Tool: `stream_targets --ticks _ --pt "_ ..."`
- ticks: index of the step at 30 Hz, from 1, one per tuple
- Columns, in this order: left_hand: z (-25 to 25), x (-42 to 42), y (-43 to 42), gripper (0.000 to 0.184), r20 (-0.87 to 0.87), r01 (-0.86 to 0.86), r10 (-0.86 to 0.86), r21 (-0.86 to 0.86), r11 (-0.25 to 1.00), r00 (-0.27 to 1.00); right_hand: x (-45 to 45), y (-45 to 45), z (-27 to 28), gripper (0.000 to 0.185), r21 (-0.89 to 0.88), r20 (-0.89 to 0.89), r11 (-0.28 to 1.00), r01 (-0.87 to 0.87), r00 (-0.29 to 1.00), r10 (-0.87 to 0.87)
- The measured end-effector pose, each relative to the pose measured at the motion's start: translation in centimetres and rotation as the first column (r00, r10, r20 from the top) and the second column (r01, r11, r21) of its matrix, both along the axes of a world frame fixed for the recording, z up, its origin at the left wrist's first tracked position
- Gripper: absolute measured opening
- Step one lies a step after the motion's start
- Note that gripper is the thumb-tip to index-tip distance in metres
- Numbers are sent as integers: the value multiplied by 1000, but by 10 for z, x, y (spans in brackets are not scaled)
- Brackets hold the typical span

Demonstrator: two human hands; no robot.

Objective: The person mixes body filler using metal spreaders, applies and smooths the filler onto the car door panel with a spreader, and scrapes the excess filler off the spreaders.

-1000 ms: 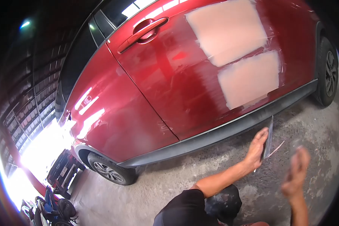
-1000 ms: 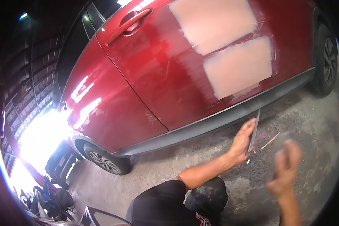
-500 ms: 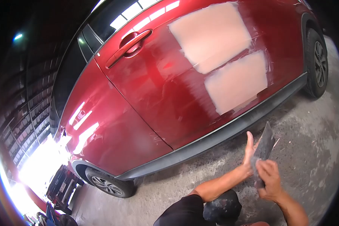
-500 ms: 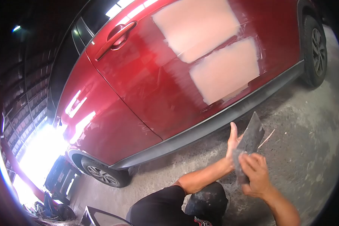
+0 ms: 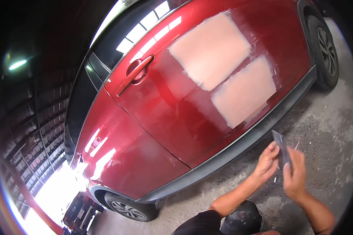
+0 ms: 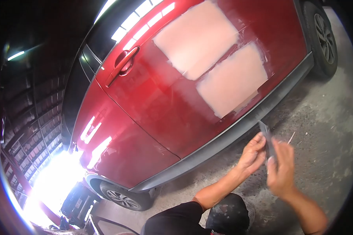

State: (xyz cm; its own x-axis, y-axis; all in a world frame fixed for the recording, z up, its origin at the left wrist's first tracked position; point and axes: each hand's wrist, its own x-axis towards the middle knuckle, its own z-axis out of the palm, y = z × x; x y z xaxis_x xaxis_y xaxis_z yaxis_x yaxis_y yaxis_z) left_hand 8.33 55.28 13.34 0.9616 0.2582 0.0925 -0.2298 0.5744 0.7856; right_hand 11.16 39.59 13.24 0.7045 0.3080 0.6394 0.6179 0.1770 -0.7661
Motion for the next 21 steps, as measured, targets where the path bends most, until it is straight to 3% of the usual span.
stream_targets --ticks 2,5,7,8,11,13,14,17,21 --pt "-19 1 -2 24 -58 -72 71 -7 997 996 -15 11 -13 46 -1 186 992 -125 975 123" --pt "-17 -6 -12 37 -102 -72 89 157 985 991 -9 18 -17 46 69 208 994 -90 975 74" --pt "10 -12 -27 63 30 26 -28 50 998 999 0 19 -14 47 97 146 991 -89 986 74" --pt "8 -14 -32 77 3 -10 9 220 976 1000 3 19 -12 48 121 87 988 -92 993 82" --pt "12 -11 -27 75 42 11 -20 205 979 999 -9 15 -12 48 81 152 984 -161 977 148" --pt "20 -14 -22 82 -135 -174 207 219 960 969 -21 17 -22 46 72 221 971 -227 953 206" --pt "18 -13 -22 82 -135 -177 209 220 959 968 -18 19 -25 46 74 221 970 -230 953 209" --pt "-11 -10 -10 67 -31 49 -45 159 986 999 -7 20 -18 44 105 179 980 -168 973 147" --pt "-23 -2 -2 47 62 95 -109 193 977 992 -2 32 -1 44 132 64 989 -60 997 52"
